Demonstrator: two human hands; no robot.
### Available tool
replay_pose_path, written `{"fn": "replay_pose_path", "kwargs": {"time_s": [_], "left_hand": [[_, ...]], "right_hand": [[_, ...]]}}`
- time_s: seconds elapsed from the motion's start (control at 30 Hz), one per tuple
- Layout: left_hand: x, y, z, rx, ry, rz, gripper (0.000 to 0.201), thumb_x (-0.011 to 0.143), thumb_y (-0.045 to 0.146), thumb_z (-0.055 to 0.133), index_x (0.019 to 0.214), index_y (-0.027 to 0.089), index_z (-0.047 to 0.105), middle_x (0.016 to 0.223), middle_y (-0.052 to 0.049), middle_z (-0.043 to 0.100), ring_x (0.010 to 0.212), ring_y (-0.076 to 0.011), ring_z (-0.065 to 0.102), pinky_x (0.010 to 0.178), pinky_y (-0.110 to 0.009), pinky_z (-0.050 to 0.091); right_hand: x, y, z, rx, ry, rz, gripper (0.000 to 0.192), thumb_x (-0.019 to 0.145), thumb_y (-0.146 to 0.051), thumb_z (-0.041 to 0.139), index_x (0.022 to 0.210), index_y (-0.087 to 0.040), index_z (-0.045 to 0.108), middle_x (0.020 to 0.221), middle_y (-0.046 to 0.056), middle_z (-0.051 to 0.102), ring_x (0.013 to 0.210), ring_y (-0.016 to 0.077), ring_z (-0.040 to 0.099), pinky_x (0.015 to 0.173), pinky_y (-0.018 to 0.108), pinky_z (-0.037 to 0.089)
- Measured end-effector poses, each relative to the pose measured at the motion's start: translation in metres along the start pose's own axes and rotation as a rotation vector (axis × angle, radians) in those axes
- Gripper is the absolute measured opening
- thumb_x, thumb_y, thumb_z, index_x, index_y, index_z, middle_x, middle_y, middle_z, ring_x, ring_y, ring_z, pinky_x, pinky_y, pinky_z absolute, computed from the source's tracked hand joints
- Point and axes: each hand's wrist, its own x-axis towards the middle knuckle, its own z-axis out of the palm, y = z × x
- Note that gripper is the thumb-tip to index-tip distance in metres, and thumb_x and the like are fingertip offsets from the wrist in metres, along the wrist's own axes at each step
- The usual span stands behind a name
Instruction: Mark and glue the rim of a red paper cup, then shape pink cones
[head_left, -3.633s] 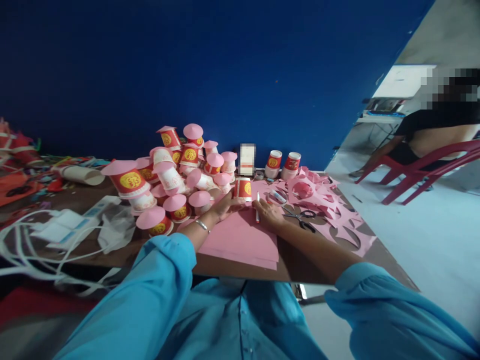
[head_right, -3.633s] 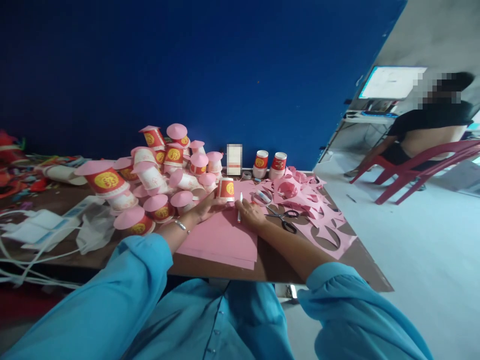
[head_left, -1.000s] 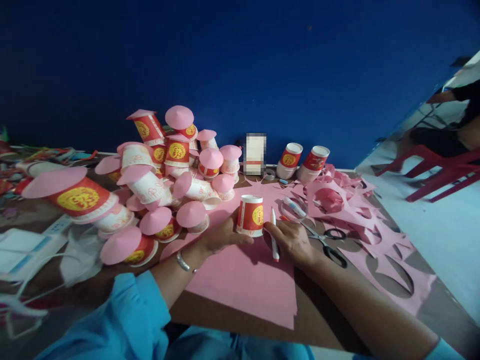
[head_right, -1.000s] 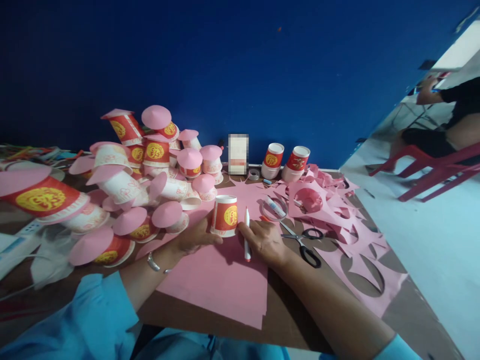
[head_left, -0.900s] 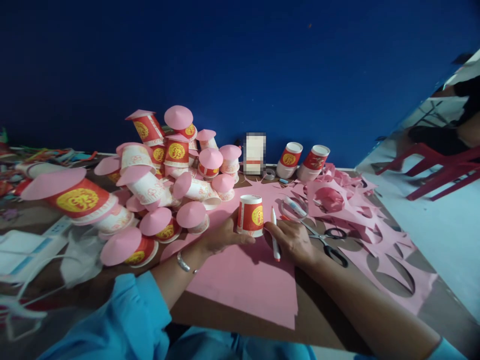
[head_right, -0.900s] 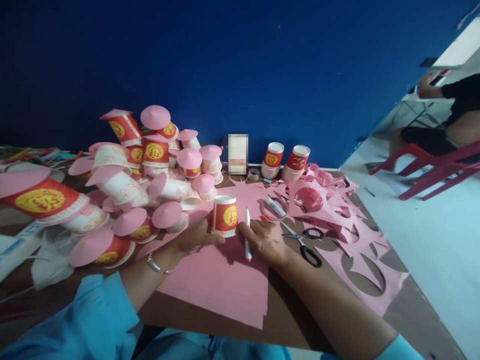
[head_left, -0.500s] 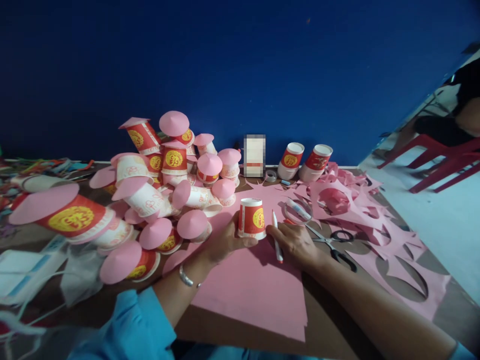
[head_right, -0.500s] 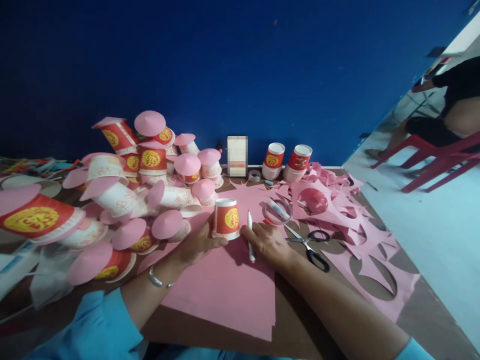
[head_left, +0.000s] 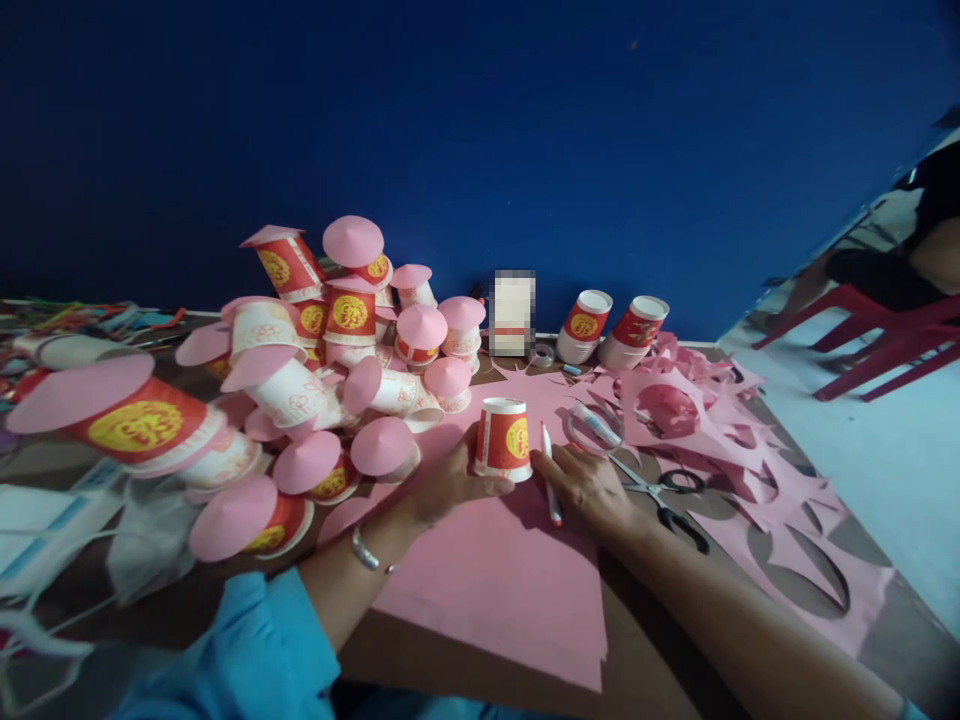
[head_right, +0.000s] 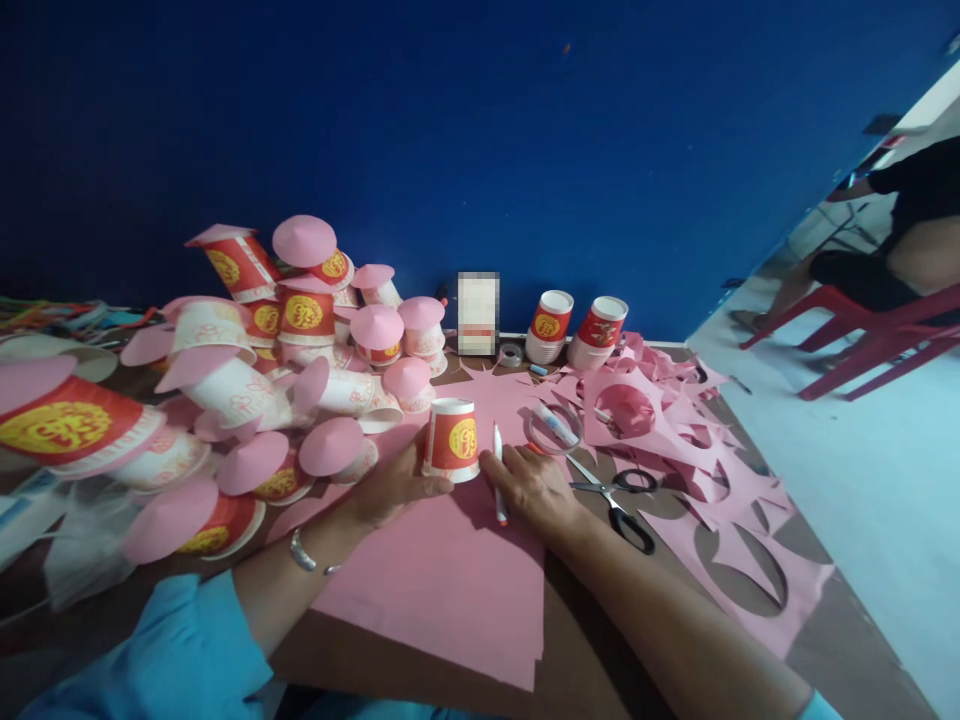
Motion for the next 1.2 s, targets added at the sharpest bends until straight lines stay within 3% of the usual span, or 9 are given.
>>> {"fn": "replay_pose_path", "kwargs": {"time_s": [0.2,0.43,0.7,0.9,1.2], "left_hand": [[0.002,0.004,0.002,0.025,-0.025,0.072,0.067,0.086,0.039,0.090,0.144,0.024,0.059,0.135,-0.011,0.069,0.124,-0.0303,0.062,0.107,-0.046,0.048],[-0.003,0.020,0.011,0.097,-0.048,0.034,0.064,0.085,0.045,0.090,0.138,0.021,0.065,0.134,-0.013,0.072,0.123,-0.0326,0.064,0.105,-0.047,0.050],[-0.004,0.013,0.005,0.112,-0.078,-0.026,0.079,0.079,0.043,0.094,0.145,0.022,0.056,0.136,-0.013,0.069,0.124,-0.0332,0.064,0.103,-0.047,0.051],[-0.005,0.016,0.007,0.135,-0.071,-0.026,0.075,0.079,0.043,0.094,0.140,0.022,0.056,0.127,-0.011,0.069,0.115,-0.0296,0.064,0.097,-0.044,0.052],[-0.003,0.016,0.009,0.007,-0.103,0.052,0.065,0.083,0.037,0.091,0.139,0.023,0.063,0.130,-0.011,0.073,0.121,-0.0309,0.067,0.107,-0.048,0.050]], "right_hand": [[-0.002,-0.001,-0.002,0.016,-0.003,0.013,0.021,0.102,-0.005,0.052,0.099,-0.020,0.065,0.069,-0.002,0.060,0.059,0.0140,0.051,0.057,0.030,0.030],[0.002,-0.007,-0.011,0.059,0.065,0.004,0.019,0.106,-0.009,0.051,0.096,-0.018,0.065,0.065,-0.003,0.058,0.053,0.0119,0.049,0.053,0.029,0.029],[0.005,-0.010,-0.014,0.046,0.105,-0.032,0.022,0.106,-0.008,0.050,0.091,-0.017,0.064,0.063,-0.004,0.055,0.052,0.0114,0.043,0.054,0.029,0.027],[0.000,-0.010,-0.011,0.071,0.052,-0.004,0.019,0.105,-0.009,0.054,0.092,-0.018,0.064,0.065,-0.004,0.056,0.053,0.0107,0.043,0.055,0.028,0.026],[0.001,-0.008,-0.012,0.088,0.067,-0.013,0.017,0.104,-0.007,0.052,0.101,-0.018,0.064,0.065,-0.004,0.057,0.054,0.0116,0.047,0.054,0.028,0.028]]}}
